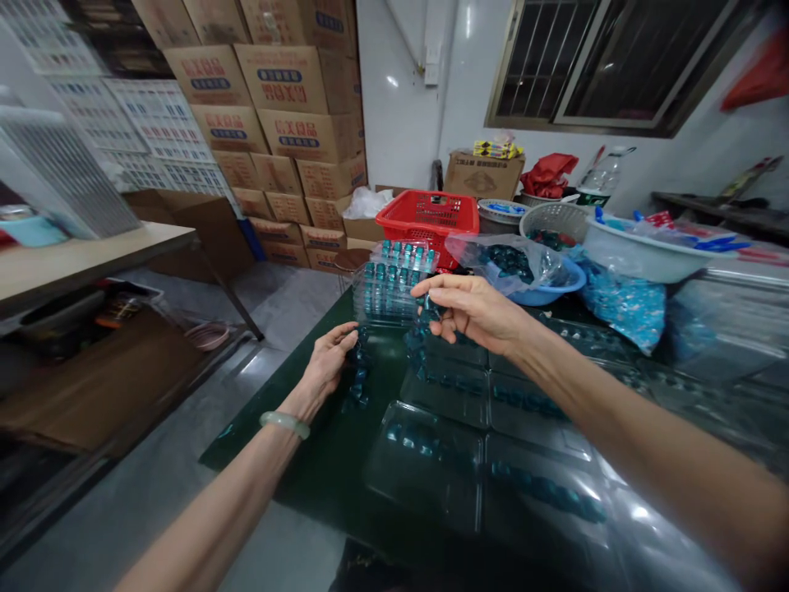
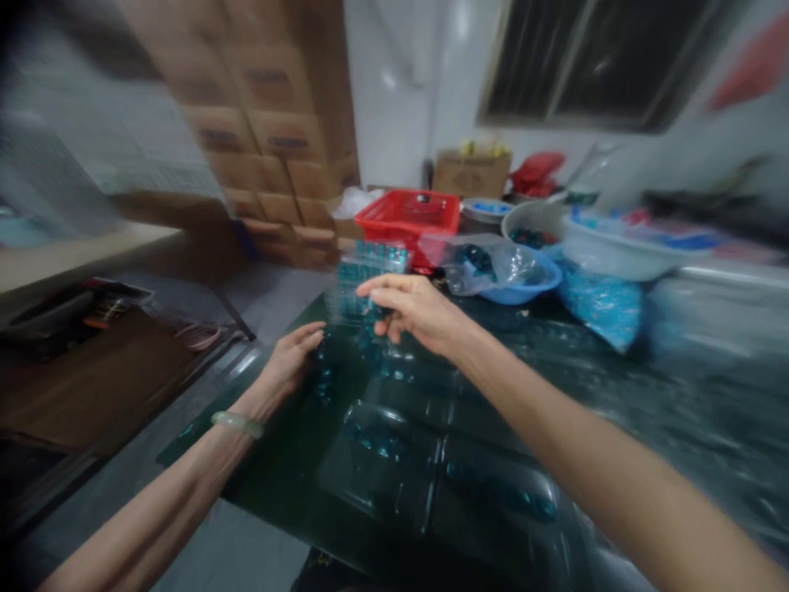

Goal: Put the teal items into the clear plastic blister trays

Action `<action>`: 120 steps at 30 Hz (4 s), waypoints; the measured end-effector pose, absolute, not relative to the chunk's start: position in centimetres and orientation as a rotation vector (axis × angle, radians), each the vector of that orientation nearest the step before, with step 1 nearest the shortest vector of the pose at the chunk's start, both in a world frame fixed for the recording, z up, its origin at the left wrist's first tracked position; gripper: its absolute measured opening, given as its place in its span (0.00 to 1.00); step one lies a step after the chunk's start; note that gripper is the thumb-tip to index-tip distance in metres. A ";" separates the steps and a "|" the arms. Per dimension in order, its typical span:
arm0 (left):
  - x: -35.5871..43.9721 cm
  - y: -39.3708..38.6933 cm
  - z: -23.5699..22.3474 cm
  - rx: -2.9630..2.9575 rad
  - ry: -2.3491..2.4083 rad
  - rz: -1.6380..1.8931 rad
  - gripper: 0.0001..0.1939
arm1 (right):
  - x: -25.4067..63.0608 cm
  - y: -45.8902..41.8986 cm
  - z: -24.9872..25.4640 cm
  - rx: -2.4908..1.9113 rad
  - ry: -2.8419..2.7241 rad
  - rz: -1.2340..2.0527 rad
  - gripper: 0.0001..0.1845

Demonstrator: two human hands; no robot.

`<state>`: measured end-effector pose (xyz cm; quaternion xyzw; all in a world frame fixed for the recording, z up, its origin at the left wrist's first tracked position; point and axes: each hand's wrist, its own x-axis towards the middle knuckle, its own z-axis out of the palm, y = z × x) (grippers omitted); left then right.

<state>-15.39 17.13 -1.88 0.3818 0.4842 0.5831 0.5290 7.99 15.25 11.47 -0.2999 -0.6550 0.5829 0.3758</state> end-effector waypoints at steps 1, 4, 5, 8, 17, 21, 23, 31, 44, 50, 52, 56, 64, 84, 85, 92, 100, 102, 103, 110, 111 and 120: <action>-15.4 17.0 -1.8 0.881 1.117 1.383 0.19 | 7.6 15.7 11.1 -0.784 -1.703 1.443 0.11; -15.7 16.6 -1.2 0.789 1.001 1.357 0.16 | 5.9 17.1 9.3 -0.882 -1.817 1.220 0.12; -15.8 16.4 -1.0 0.760 0.967 1.354 0.15 | 5.3 17.5 8.5 -0.932 -1.889 1.106 0.13; -16.0 15.9 -0.4 0.682 0.889 1.366 0.12 | 3.5 18.4 5.5 -1.084 -2.133 0.727 0.14; -13.9 14.2 0.5 0.544 0.885 1.456 0.10 | 0.4 14.4 2.5 -1.062 -2.233 0.538 0.26; -13.0 13.3 1.0 0.542 0.907 1.428 0.09 | 0.3 13.9 2.5 -0.998 -1.994 0.787 0.12; -13.0 13.0 1.1 0.561 0.920 1.408 0.09 | 0.7 14.2 2.2 -0.964 -1.821 1.042 0.09; -14.1 12.6 0.5 0.677 0.974 1.418 0.08 | 4.0 14.6 1.7 -0.882 -1.488 1.536 0.16; -13.8 11.3 0.9 0.860 1.050 1.393 0.11 | 4.5 14.1 1.8 -0.574 -1.234 1.938 0.18; -12.7 11.6 -0.1 1.004 1.194 1.397 0.15 | 4.9 13.4 1.7 -0.776 -1.351 1.724 0.15; -12.5 11.8 -0.3 1.014 1.224 1.378 0.13 | 5.0 13.4 1.5 -0.845 -1.379 1.657 0.18; -12.9 11.9 -0.7 0.971 1.236 1.362 0.10 | 4.3 14.5 0.5 -1.007 -1.430 1.471 0.20; -13.4 11.1 -0.1 0.828 1.124 1.330 0.11 | 1.5 14.0 0.4 -1.136 -1.676 1.078 0.16; -12.5 10.4 -0.4 0.650 1.014 1.432 0.11 | 1.6 12.0 -0.6 -0.929 -1.465 1.484 0.10; -12.5 10.4 -0.5 0.632 1.007 1.440 0.11 | 1.5 12.0 -0.6 -0.920 -1.451 1.491 0.10; -15.4 11.3 -1.5 0.507 1.001 1.504 0.08 | 2.1 12.3 0.1 -0.861 -1.447 1.443 0.11; -15.0 9.3 -0.2 0.633 0.965 1.450 0.12 | 0.7 14.0 -0.2 -0.933 -1.619 1.203 0.15; -14.2 8.7 0.2 0.677 0.961 1.445 0.12 | 0.4 13.3 -0.2 -0.913 -1.647 1.185 0.17; -13.7 8.4 0.4 0.694 0.957 1.439 0.12 | 0.4 12.9 -0.1 -0.888 -1.667 1.199 0.18; -11.5 7.5 0.5 0.733 0.923 1.371 0.08 | 1.6 10.9 -0.2 -0.819 -1.665 1.246 0.09; -11.6 7.6 0.4 0.727 0.924 1.365 0.06 | 2.0 10.6 -0.3 -0.832 -1.679 1.246 0.08; -15.6 8.5 -0.5 0.596 0.944 1.389 0.03 | 6.9 9.6 -0.9 -0.930 -1.670 1.378 0.15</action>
